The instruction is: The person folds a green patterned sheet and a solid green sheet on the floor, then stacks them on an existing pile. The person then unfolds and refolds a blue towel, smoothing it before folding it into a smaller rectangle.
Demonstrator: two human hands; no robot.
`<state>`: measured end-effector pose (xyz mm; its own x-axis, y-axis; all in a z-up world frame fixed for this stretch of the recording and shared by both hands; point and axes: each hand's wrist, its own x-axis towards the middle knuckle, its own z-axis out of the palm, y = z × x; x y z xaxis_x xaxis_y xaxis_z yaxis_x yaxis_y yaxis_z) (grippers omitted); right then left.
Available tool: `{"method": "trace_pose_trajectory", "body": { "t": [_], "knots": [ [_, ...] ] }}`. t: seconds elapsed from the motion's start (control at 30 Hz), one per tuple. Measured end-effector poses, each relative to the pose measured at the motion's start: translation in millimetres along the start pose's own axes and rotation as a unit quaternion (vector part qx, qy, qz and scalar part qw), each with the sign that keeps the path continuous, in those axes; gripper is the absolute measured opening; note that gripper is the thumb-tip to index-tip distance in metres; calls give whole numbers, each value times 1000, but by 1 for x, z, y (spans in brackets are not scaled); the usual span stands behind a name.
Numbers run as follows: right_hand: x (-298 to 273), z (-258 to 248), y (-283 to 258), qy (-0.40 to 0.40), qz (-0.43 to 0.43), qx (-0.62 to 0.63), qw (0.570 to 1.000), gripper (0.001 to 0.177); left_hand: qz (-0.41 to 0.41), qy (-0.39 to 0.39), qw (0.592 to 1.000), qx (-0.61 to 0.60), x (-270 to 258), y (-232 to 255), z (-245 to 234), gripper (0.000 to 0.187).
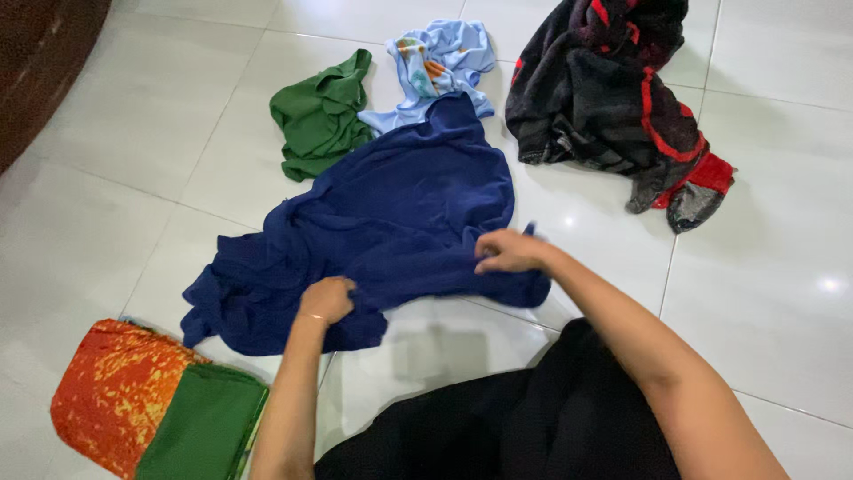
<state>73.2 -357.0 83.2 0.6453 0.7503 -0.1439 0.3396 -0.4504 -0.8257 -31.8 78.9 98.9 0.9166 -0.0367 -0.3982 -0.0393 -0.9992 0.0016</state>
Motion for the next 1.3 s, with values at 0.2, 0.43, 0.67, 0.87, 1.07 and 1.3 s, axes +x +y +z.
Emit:
{"method": "trace_pose_trajectory", "body": {
  "t": [0.2, 0.43, 0.67, 0.87, 1.07, 1.3],
  "knots": [
    [7, 74, -5, -264, 212, 84, 937, 52, -182, -188, 958, 120, -25, -35, 16, 36],
    [26, 80, 96, 185, 266, -53, 945, 58, -69, -70, 986, 133, -2, 47, 18, 29],
    [65, 95, 137, 463, 226, -5, 857, 74, 229, 111, 966, -53, 41, 180, 49, 63],
    [89, 75, 149, 486, 253, 435, 714, 57, 254, 246, 933, -70, 51, 225, 75, 64],
    [82, 52, 161, 366, 201, 469, 778, 38, 402, 192, 895, -26, 35, 251, 112, 55],
    [75, 28, 153, 396, 179, 126, 892, 41, 420, 47, 905, -48, 51, 261, 108, 25]
  ]
}}
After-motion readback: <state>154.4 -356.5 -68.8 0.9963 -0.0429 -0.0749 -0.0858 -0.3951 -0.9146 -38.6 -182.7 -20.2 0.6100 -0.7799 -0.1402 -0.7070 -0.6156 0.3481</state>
